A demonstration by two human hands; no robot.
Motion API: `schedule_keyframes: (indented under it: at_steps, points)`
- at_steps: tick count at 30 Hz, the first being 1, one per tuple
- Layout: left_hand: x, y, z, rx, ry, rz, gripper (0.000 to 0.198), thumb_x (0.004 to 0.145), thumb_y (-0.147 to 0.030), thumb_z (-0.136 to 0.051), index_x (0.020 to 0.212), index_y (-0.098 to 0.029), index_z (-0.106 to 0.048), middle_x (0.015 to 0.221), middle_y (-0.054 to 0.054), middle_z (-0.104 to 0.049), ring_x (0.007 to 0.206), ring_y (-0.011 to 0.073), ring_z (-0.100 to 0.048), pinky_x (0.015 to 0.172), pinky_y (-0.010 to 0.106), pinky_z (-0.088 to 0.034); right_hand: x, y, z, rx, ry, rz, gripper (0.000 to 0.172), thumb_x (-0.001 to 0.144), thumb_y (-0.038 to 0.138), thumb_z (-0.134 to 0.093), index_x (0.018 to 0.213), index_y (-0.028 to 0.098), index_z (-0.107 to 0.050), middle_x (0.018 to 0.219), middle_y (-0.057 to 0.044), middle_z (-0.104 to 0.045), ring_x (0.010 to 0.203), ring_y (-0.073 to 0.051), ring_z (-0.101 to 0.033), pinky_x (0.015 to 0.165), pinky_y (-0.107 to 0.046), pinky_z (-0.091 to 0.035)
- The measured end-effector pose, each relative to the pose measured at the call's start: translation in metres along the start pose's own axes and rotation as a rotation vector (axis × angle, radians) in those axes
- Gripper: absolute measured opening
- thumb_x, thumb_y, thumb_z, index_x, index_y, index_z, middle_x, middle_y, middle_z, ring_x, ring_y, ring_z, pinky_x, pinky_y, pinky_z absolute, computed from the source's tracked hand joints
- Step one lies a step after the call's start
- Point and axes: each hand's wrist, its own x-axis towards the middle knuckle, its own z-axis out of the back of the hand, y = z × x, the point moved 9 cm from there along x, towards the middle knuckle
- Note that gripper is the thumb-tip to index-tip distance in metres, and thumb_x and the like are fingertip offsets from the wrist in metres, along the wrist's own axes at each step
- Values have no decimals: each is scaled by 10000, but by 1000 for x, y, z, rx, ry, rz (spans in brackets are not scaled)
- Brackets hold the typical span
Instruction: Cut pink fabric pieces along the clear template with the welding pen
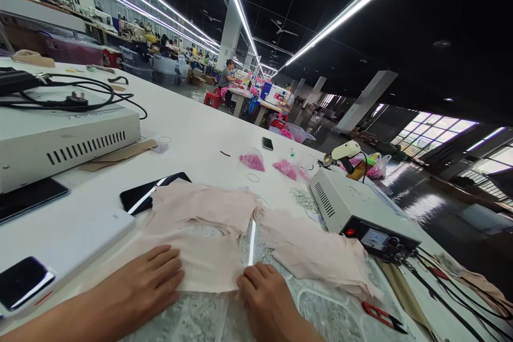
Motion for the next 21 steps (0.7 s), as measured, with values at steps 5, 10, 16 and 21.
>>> schedule_keyframes:
  at_steps: [5,10,16,21]
  points:
    - [-2,0,-3,-33,-9,-13,60,966,-224,-642,962,-219,-701,944,17,-740,960,219,-694,1023,361,-463,-4,3,1,149,5,-25,476,582,155,-625,1056,190,-652,967,-103,-753,854,-279,-676,748,-406,-534]
    - [-13,3,-12,21,-110,-13,88,937,-206,-658,911,-262,-722,967,-14,-766,1005,183,-686,1090,307,-415,7,-2,-39,250,189,-188,178,642,111,-596,783,185,-675,841,-147,-757,787,-316,-684,660,-415,-502]
    - [-12,9,-9,26,-175,-8,353,904,-35,-476,1003,-257,-732,984,14,-773,929,178,-697,987,272,-481,18,-21,-25,413,205,-396,162,599,73,-594,703,191,-631,777,-84,-715,715,-235,-650,628,-324,-445]
    - [-1,49,-22,-298,132,222,229,992,-252,-455,919,-276,-670,838,-28,-741,674,146,-684,632,190,-516,26,-38,-1,779,310,-661,101,664,120,-546,632,213,-521,532,79,-381,489,-93,-400,452,-213,-271]
